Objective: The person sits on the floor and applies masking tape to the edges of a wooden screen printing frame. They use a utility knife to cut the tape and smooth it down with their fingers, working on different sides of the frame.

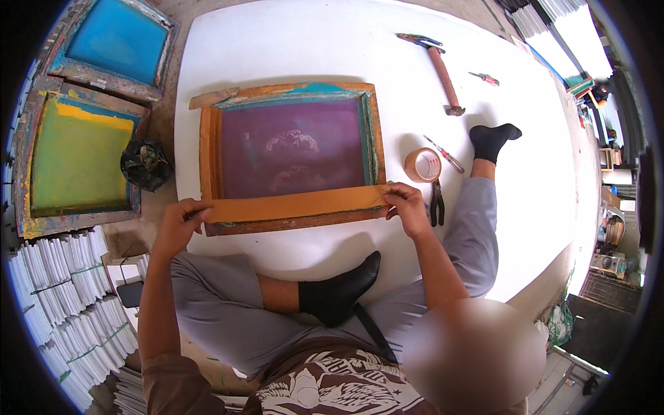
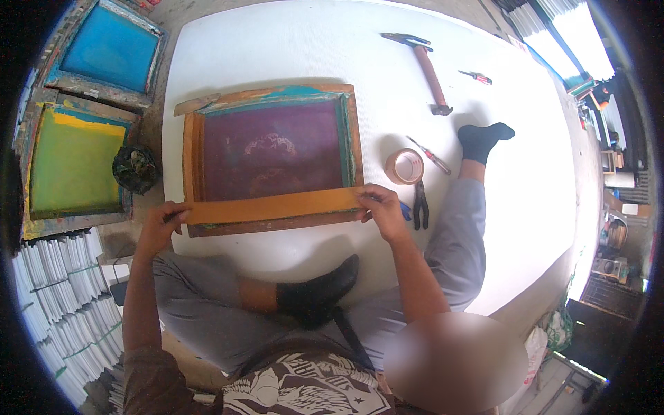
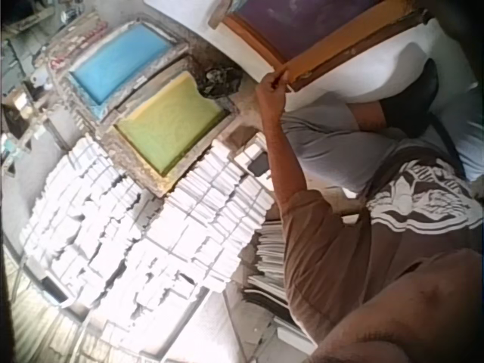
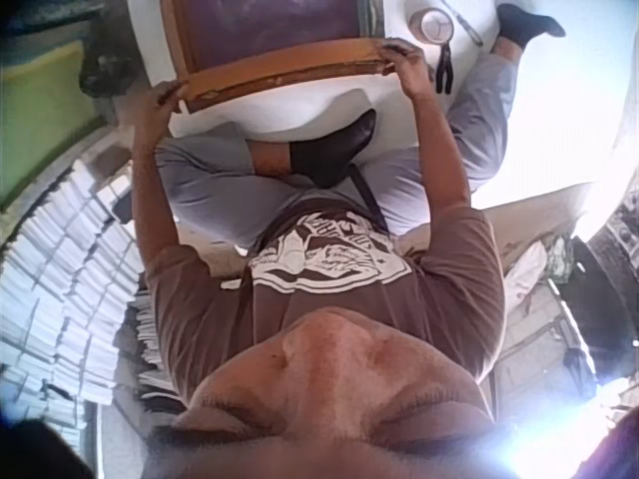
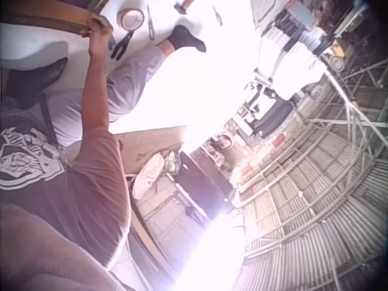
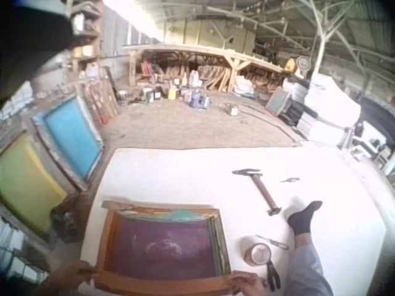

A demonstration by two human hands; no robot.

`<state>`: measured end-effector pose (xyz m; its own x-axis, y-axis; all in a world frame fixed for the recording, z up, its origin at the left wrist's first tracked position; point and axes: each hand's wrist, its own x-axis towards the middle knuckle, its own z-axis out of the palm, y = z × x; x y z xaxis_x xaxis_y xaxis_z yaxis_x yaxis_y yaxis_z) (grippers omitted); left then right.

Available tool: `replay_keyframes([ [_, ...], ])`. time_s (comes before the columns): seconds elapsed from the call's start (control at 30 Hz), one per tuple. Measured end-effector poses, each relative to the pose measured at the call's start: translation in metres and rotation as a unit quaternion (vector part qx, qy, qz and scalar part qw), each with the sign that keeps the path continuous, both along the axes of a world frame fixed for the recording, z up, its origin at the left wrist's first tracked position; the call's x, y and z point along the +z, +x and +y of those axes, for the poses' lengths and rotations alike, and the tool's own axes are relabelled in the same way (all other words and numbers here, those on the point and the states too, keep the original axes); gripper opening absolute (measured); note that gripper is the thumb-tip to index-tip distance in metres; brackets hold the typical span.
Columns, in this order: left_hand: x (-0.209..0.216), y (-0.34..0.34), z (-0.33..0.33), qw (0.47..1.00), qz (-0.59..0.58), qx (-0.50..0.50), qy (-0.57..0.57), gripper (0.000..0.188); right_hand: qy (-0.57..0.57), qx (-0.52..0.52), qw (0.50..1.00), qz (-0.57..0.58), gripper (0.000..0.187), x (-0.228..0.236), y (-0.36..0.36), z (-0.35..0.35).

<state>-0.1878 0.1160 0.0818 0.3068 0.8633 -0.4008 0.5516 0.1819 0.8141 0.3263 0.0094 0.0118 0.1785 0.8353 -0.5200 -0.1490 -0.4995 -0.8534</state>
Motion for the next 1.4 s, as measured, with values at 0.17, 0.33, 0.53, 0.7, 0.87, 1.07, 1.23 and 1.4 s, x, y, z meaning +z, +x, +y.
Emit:
replay_keyframes([
  [0.17,0.01,0.0,0.002,0.999,0.041,-0.016,0.021,0.022,-0.01,0.09,0.992,-0.092,0.022,-0.007,0.008,-0.002],
  [0.33,0.009,-0.007,-0.005,0.983,0.091,-0.105,0.12,0.02,0.004,0.165,0.958,-0.236,0.024,0.007,-0.001,0.0],
  [0.53,-0.001,0.006,-0.008,0.959,0.151,-0.169,0.17,0.018,0.059,0.236,0.885,-0.396,0.02,0.01,-0.004,0.0],
  [0.7,-0.006,0.008,-0.001,0.964,0.148,-0.139,0.171,0.02,0.076,0.222,0.874,-0.426,0.017,0.026,-0.009,0.017],
  [0.87,0.004,0.013,0.012,0.973,0.155,-0.104,0.139,0.021,0.092,0.238,0.843,-0.474,0.018,0.043,-0.01,0.037],
  [1.07,-0.002,0.008,0.015,0.971,0.174,-0.114,0.12,0.019,0.056,0.255,0.848,-0.462,0.016,0.036,-0.014,0.034],
  [1.23,-0.012,0.005,0.006,0.966,0.181,-0.148,0.107,0.021,0.024,0.275,0.846,-0.456,0.016,0.031,-0.016,0.023],
  [1.4,-0.013,0.008,-0.001,0.943,0.241,-0.199,0.116,0.023,-0.014,0.307,0.834,-0.458,0.014,0.032,-0.02,0.019],
])
